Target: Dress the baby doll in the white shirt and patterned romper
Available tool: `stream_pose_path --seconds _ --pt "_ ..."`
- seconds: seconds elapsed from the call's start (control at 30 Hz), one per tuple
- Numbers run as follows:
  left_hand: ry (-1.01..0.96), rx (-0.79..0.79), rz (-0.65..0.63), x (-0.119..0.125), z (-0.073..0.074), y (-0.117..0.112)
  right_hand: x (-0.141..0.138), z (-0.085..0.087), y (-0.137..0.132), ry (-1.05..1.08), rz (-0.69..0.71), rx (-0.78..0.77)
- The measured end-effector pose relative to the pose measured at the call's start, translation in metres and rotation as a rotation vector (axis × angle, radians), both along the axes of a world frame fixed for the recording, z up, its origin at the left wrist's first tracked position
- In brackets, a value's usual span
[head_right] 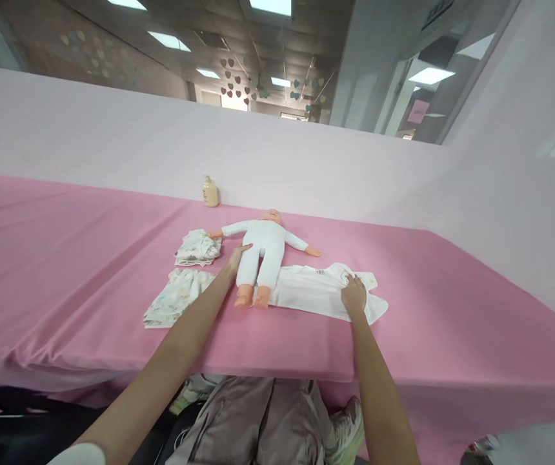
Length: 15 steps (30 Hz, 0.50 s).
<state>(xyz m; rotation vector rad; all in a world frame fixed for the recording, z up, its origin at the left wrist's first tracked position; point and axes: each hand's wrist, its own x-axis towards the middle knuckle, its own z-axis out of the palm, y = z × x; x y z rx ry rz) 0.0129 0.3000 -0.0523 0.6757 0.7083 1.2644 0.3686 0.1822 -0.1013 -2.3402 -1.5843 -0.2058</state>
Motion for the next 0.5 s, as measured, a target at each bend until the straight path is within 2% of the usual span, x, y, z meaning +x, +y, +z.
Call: stream_pose_path --seconds 0.13,0.23,0.37,0.5 --pt "0.041 -0.061 -0.02 -0.008 0.01 0.012 0.002 0.002 -0.007 0.043 0.062 -0.024" --pt "0.099 -0.112 0.045 -0.019 0.016 0.019 0.005 0.001 -0.032 0.101 0.147 -0.026" --pt "0.222 -0.17 0.148 -0.037 0.029 0.022 0.002 -0.004 -0.092 0.23 0.267 0.036" --pt "0.354 -0.157 0.24 -0.045 0.049 0.009 -0.016 0.004 -0.172 0.52 0.284 0.122"
